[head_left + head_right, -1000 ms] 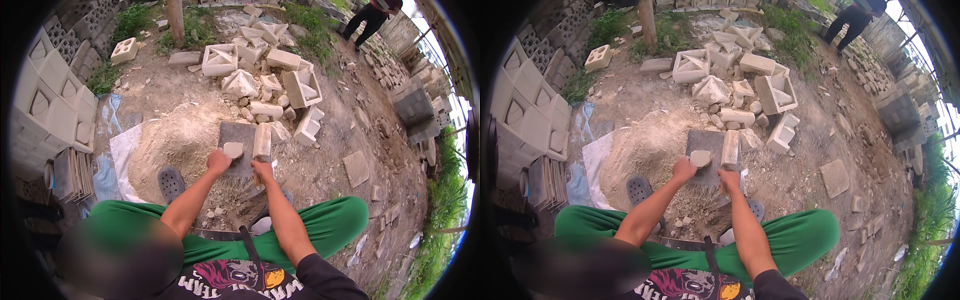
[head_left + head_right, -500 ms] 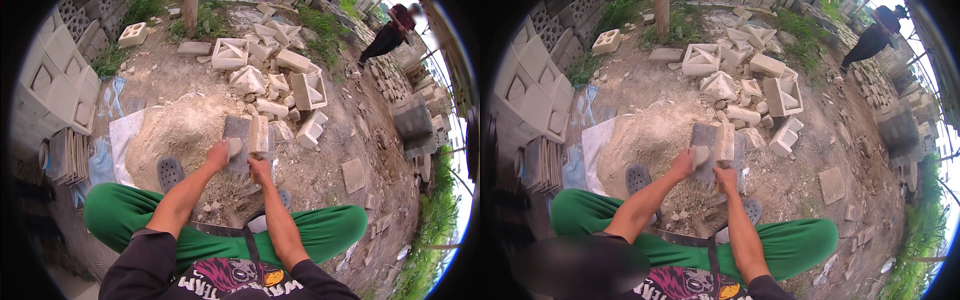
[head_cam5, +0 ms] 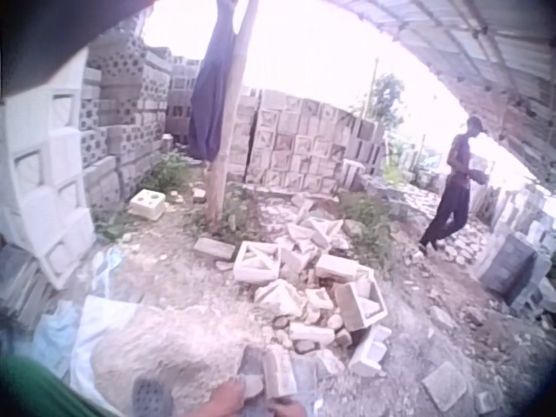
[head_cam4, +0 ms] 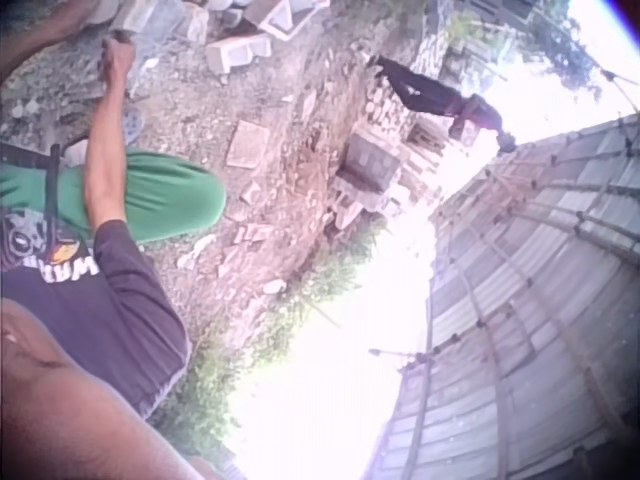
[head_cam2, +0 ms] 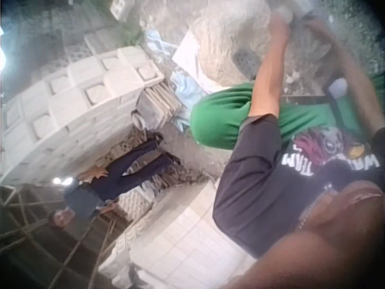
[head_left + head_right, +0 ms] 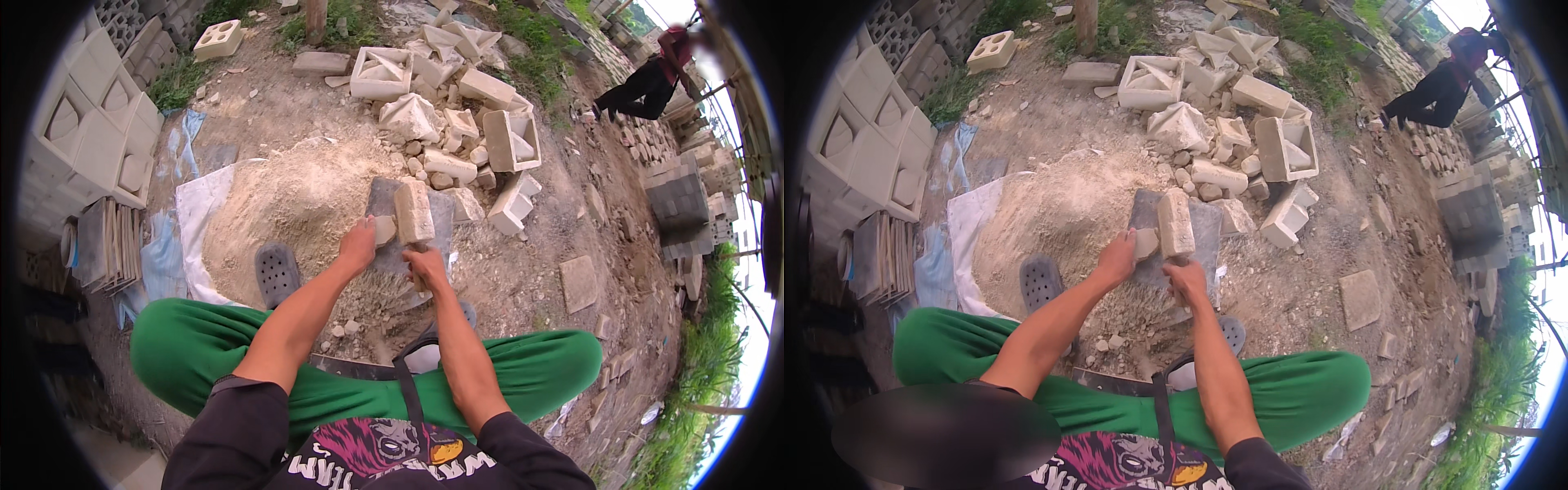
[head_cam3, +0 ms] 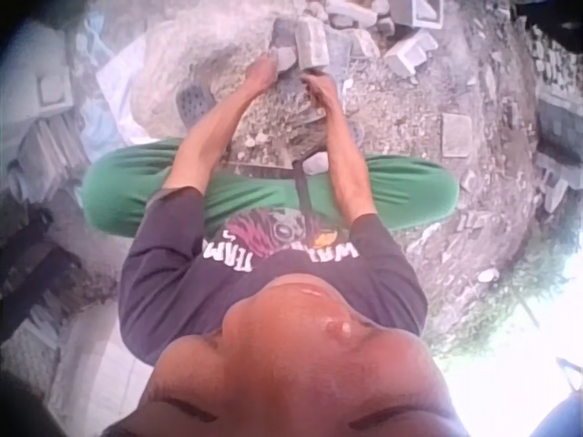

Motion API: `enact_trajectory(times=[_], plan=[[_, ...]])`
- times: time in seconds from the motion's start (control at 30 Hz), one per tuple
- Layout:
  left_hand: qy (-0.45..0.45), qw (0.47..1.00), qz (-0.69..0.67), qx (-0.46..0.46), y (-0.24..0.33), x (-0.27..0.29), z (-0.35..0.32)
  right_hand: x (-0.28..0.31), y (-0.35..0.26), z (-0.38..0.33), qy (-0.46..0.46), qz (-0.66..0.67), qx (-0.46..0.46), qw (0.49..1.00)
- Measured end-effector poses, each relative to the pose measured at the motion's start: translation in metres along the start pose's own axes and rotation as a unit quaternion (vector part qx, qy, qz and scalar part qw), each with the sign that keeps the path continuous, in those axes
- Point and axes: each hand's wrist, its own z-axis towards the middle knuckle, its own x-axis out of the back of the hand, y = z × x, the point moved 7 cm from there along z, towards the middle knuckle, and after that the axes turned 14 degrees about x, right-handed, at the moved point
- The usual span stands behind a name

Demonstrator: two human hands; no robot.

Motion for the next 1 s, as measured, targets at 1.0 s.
enact_trajectory(times=[1.0], plan=[[0.009, 0.998, 0.065, -0.014, 0.011, 0.003, 0.010, 0.011, 0.029, -0.007, 0.033, -0.016, 0.049, 0.998]])
